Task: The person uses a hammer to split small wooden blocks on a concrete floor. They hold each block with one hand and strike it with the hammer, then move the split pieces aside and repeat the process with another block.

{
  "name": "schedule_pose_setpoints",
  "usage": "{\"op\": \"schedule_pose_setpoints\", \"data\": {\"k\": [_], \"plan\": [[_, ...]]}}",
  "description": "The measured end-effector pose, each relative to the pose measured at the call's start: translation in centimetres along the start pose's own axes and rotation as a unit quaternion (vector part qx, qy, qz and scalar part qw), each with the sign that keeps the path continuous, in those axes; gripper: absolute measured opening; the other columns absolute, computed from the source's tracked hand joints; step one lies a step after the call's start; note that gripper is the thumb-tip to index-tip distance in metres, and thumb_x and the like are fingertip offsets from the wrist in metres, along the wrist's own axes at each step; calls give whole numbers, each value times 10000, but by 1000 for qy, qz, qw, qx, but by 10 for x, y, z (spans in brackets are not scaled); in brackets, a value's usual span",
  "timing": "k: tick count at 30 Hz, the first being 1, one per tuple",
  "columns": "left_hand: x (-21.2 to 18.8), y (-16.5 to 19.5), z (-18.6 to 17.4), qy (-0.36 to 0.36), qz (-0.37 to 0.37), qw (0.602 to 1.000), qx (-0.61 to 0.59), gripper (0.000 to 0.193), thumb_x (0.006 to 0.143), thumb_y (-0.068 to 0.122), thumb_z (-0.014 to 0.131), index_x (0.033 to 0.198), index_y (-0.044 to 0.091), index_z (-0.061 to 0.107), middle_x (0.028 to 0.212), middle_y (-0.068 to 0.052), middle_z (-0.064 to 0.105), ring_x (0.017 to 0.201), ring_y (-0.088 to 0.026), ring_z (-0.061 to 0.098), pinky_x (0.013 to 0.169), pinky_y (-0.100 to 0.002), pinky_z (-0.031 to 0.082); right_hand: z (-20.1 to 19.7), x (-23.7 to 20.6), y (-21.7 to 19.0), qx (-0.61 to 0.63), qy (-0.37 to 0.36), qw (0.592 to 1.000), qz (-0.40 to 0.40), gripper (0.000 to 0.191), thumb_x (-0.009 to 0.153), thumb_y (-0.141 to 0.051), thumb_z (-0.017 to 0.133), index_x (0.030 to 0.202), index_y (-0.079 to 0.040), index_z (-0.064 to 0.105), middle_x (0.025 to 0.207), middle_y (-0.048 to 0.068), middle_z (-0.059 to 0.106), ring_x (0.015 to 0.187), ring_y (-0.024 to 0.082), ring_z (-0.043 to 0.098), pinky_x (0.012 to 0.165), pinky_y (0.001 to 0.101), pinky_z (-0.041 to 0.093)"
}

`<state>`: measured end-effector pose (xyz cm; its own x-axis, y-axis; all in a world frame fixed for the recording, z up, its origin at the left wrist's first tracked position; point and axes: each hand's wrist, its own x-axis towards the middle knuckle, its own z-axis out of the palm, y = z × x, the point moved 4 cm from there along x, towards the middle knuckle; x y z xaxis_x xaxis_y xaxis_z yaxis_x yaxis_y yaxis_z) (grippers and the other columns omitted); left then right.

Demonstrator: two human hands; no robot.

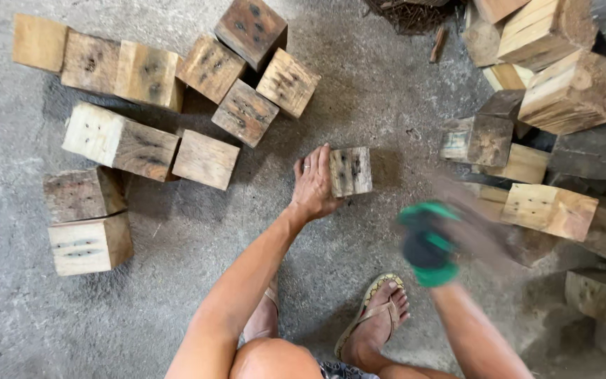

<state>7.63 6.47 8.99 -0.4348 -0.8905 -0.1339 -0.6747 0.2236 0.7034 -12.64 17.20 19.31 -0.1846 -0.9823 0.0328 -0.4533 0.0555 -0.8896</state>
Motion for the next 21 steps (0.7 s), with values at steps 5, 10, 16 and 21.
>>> {"op": "schedule_pose_setpoints", "data": {"k": [5, 10, 16, 21], "plan": [[0, 12, 2, -11, 5, 999, 43, 1335, 555, 365, 929, 1563, 8, 129, 1554, -207, 351, 1466, -391, 332, 1193, -614, 229, 12, 7, 18, -73, 14, 963, 259, 284, 1014, -104, 646, 1249, 33, 563, 1159, 303, 653, 1079, 364, 620, 924, 503, 469], [-8, 12, 11, -44, -3, 998, 43, 1345, 595, 384, 948, 1544, -17, 84, 1540, -253, 306, 1460, -426, 279, 1159, -651, 197, -51, -25, -27, 241, 138, 955, 104, 210, 1040, -128, 657, 1162, 29, 589, 1010, 291, 650, 921, 377, 619, 801, 513, 481], [-2, 14, 9, -45, -1, 998, 42, 1302, 611, 343, 932, 1544, -21, 100, 1538, -257, 319, 1455, -431, 300, 1174, -641, 200, -11, -18, 21, -3, 44, 999, 26, 167, 1032, -128, 670, 1117, -24, 572, 883, 172, 615, 776, 284, 586, 683, 443, 490], [-7, 19, 10, -28, -8, 998, 59, 1316, 613, 350, 917, 1572, -13, 92, 1553, -250, 324, 1455, -418, 325, 1200, -605, 216, -17, -10, 51, 52, 110, 978, 170, 147, 1024, -129, 681, 1080, -68, 558, 777, 72, 586, 656, 206, 559, 585, 385, 497]]}}
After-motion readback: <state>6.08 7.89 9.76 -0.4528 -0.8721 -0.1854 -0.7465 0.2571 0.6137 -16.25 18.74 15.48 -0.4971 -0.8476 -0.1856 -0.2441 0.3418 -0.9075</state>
